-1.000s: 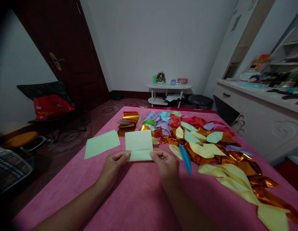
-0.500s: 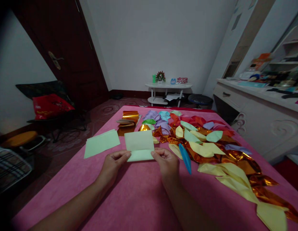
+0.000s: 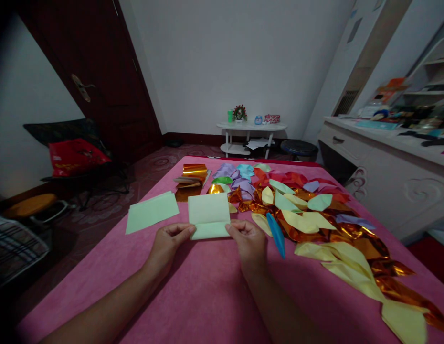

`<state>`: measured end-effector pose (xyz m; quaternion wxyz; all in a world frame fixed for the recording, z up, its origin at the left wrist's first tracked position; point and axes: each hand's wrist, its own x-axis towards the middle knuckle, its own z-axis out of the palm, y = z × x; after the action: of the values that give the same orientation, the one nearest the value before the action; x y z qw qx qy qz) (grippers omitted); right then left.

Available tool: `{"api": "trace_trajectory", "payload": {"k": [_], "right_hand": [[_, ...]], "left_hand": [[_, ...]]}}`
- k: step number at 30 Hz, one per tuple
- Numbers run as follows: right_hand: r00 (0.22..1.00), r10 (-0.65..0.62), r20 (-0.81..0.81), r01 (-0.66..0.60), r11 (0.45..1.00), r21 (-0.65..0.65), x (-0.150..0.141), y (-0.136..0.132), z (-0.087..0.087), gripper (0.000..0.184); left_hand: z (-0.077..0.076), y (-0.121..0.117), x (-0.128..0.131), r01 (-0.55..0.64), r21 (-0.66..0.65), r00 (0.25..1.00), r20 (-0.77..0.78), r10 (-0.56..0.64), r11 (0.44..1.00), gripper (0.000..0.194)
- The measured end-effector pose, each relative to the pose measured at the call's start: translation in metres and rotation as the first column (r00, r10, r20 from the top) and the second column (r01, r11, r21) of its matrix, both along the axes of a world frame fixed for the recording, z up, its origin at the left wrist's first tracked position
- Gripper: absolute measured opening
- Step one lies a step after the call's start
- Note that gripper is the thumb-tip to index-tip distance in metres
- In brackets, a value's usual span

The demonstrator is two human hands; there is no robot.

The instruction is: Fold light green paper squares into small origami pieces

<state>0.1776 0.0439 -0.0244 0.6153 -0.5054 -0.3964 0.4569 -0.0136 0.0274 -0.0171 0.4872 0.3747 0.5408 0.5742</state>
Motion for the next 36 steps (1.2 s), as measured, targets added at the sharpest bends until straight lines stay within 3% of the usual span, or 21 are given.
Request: {"api": "trace_trajectory", "payload": {"k": [25,36], "right_hand": [[0.998,-0.043,0.055,0.042,0.999,0.009,-0.0039,-0.0037,0.0036,0.02],[0.996,-0.037,0.077,0.037,0.999,0.006,-0.0015,-0.0028,-0.0032,0.02]], "left_hand": [[0.0009,-0.0002,-0.0011,-0.03,0.022,0.997,-0.076,0.032,0.999,0.018],[-0.0008,0.0004,-0.0017,-0.023,0.021,0.998,-0.057,0.024,1.0,0.017]]}}
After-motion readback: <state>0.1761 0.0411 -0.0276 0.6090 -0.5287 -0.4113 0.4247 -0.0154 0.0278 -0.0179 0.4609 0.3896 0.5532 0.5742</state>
